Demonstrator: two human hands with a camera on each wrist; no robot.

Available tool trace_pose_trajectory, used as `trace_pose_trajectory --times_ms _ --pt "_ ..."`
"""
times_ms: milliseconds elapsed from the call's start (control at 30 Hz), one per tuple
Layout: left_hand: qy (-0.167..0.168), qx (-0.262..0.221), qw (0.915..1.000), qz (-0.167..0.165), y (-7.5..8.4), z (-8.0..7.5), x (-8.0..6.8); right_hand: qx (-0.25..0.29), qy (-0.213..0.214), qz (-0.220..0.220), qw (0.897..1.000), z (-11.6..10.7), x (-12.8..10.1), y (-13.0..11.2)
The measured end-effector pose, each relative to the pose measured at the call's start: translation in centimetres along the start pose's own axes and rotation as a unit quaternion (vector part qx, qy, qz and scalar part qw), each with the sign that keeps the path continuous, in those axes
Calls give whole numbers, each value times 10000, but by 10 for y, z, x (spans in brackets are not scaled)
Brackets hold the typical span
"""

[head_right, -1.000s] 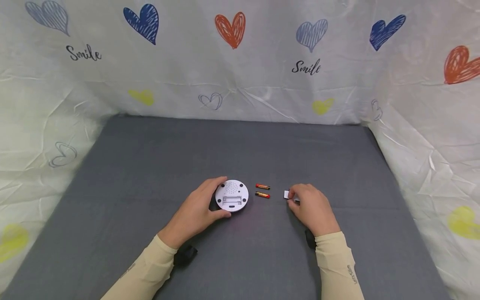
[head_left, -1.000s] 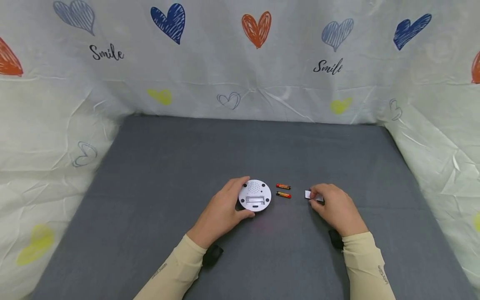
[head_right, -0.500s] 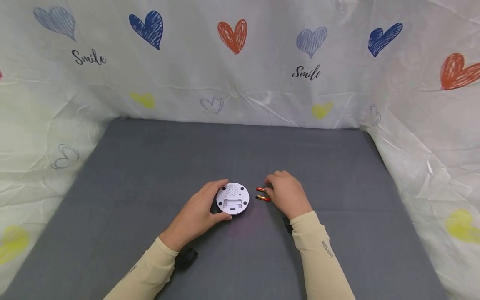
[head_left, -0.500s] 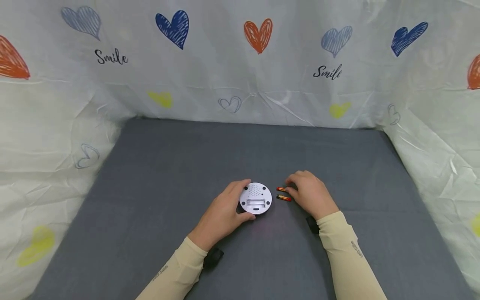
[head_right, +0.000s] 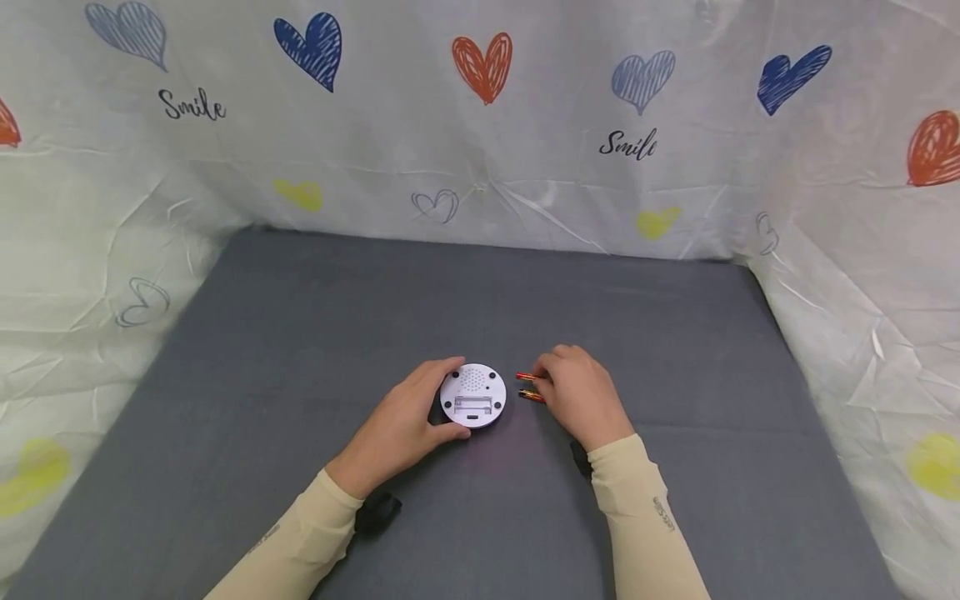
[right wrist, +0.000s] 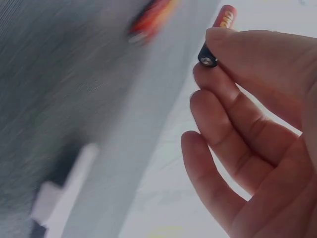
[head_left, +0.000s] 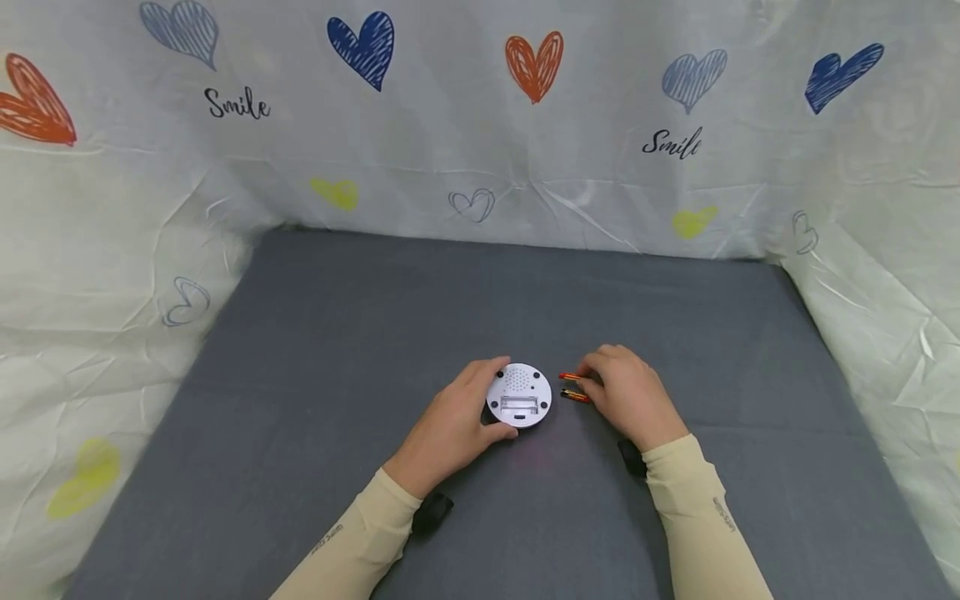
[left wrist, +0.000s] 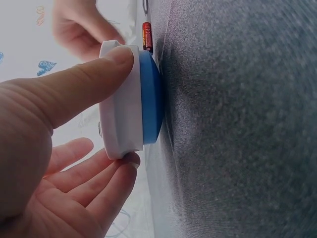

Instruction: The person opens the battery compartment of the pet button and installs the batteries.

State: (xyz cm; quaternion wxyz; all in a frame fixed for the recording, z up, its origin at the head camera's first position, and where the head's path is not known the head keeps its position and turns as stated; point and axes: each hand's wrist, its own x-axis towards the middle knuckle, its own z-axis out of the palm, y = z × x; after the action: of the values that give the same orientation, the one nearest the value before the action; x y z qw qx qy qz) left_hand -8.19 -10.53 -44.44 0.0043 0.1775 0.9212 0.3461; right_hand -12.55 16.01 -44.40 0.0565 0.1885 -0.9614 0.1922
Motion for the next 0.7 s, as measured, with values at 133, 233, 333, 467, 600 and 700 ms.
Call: trace_pose_trajectory --times_ms 133,233,333,467,600,700 --pt "8 19 10000 59 0 -2 -1 139 292 -416 9986 -9 -4 -19" --pt "4 31 9999 123 -1 -3 0 103 400 -723 9965 -11 -6 -33" --pt "-2 62 9998 171 -1 -3 0 8 379 -918 9951 -8 -7 -43" --pt "-33 91 9998 172 -1 -3 -1 -72 354 -1086 9934 -2 -8 -50" --pt "-72 48 9999 125 -1 -3 -1 -126 380 -1230 9916 4 -9 -53" --pt "-80 42 9999 122 -1 -3 -1 -156 409 -1336 9901 6 -8 -55"
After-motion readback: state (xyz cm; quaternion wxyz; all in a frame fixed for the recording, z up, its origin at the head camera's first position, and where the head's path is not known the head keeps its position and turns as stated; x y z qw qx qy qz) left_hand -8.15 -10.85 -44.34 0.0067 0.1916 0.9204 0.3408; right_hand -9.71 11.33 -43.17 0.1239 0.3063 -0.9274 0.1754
